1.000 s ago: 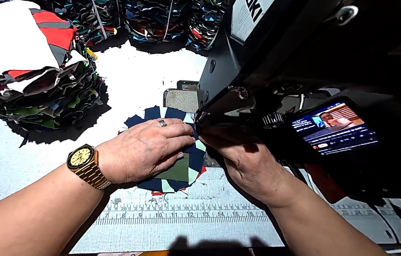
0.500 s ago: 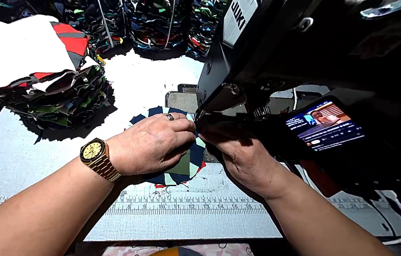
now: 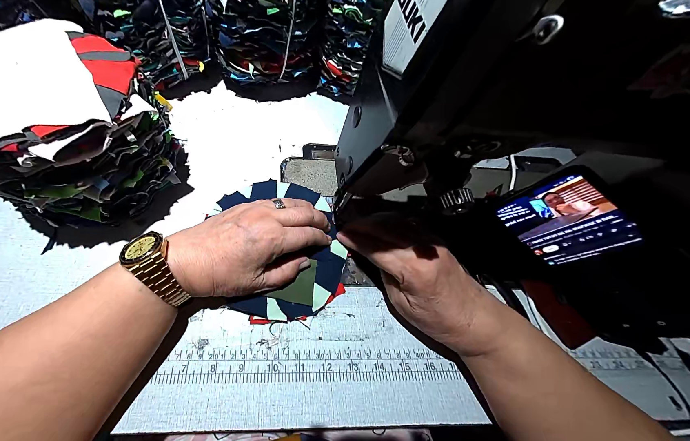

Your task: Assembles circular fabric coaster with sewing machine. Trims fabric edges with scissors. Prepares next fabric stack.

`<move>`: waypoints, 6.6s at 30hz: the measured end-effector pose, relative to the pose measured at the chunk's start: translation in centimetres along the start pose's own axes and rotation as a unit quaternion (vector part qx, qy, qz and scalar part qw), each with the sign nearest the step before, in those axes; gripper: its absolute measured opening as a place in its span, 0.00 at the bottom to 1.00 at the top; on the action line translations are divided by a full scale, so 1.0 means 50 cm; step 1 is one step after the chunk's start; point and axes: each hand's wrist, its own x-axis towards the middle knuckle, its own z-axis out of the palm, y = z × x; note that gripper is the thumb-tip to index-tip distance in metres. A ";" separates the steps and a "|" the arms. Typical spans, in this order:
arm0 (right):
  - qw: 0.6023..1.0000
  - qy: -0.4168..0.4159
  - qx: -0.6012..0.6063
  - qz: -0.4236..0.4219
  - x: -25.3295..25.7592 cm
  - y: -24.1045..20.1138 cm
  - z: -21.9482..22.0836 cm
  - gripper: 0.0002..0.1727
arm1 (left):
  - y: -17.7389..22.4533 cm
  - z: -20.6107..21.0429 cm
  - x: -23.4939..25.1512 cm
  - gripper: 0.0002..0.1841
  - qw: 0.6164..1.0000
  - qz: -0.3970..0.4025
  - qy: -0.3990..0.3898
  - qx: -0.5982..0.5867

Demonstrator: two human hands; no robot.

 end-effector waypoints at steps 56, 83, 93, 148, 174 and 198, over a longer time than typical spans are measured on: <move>1.000 0.011 0.001 -0.003 0.002 0.000 0.001 0.18 | 0.009 0.006 -0.001 0.20 1.000 -0.021 0.008 -0.009; 0.998 0.015 0.047 -0.027 0.002 -0.005 -0.002 0.18 | 0.008 -0.004 -0.004 0.20 1.000 0.001 0.013 -0.007; 0.999 -0.005 0.032 -0.020 0.003 -0.006 0.001 0.18 | 0.003 -0.005 -0.007 0.20 1.000 -0.005 0.001 -0.019; 1.000 -0.003 -0.007 0.004 0.012 -0.007 0.005 0.18 | -0.006 0.003 0.003 0.20 0.999 -0.041 0.017 -0.003; 1.000 0.009 -0.009 -0.005 0.012 -0.008 0.004 0.17 | -0.012 -0.007 -0.002 0.20 0.999 -0.040 0.009 -0.009; 1.000 0.019 -0.024 -0.006 0.011 -0.009 0.009 0.16 | 0.024 0.021 0.012 0.24 0.990 -0.126 0.034 0.053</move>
